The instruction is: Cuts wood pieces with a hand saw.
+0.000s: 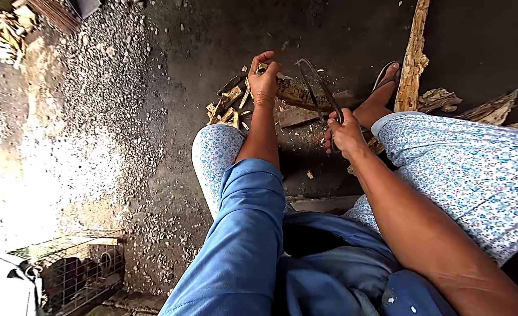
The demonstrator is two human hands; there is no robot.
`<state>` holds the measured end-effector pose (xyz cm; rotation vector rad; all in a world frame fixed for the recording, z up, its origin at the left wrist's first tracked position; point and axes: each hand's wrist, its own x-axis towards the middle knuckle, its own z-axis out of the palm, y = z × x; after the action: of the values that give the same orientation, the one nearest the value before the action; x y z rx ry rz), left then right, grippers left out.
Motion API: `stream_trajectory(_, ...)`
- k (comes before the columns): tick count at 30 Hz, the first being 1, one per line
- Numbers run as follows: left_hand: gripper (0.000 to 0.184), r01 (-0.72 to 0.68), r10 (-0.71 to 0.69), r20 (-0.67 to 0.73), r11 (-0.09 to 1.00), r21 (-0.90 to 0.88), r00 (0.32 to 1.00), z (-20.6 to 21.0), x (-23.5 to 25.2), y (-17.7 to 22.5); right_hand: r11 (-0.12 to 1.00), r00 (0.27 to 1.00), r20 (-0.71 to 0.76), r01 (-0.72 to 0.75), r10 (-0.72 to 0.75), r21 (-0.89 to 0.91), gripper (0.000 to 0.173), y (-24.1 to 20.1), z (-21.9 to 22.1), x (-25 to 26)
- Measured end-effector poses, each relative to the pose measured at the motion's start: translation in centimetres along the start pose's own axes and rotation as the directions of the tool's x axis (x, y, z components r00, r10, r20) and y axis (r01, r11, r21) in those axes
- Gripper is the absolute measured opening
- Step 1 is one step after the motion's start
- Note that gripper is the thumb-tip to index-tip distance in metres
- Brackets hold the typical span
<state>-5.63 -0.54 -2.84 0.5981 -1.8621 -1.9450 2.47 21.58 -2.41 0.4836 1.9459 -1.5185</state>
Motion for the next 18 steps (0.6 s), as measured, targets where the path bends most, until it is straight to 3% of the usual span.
stream_trajectory(2, 0.045, 0.068, -0.069, -0.064, 0.998, -0.013, 0.996, -0.3, 0.2, 0.1, 1.0, 1.0, -0.018, 0.011, -0.011, 0.002, 0.028, 0.1, -0.1, -0.3)
stream_trajectory(5, 0.052, 0.038, -0.063, -0.181, 0.989, -0.14, 0.981, -0.5, 0.0, -0.7, 0.999, 0.997, -0.056, 0.046, -0.046, 0.009, 0.03, 0.4, -0.1, -0.9)
stream_trajectory(11, 0.026, -0.105, 0.058, -0.211, 0.971, -0.217, 0.976, 0.7, 0.2, -1.2, 0.996, 0.998, -0.022, 0.064, -0.065, -0.056, 0.03, -0.1, 0.0, -1.2)
stream_trajectory(14, 0.012, -0.113, 0.074, -0.219, 0.979, -0.171, 0.973, 0.8, 0.2, -1.3, 0.992, 1.0, 0.012, 0.014, -0.013, -0.126, 0.028, 0.0, 0.0, -1.7)
stream_trajectory(18, 0.007, -0.096, 0.053, -0.268, 0.984, -0.149, 0.962, 0.5, 0.4, -1.4, 0.995, 0.996, 0.038, -0.079, 0.081, -0.056, 0.026, -0.7, -1.4, -5.8)
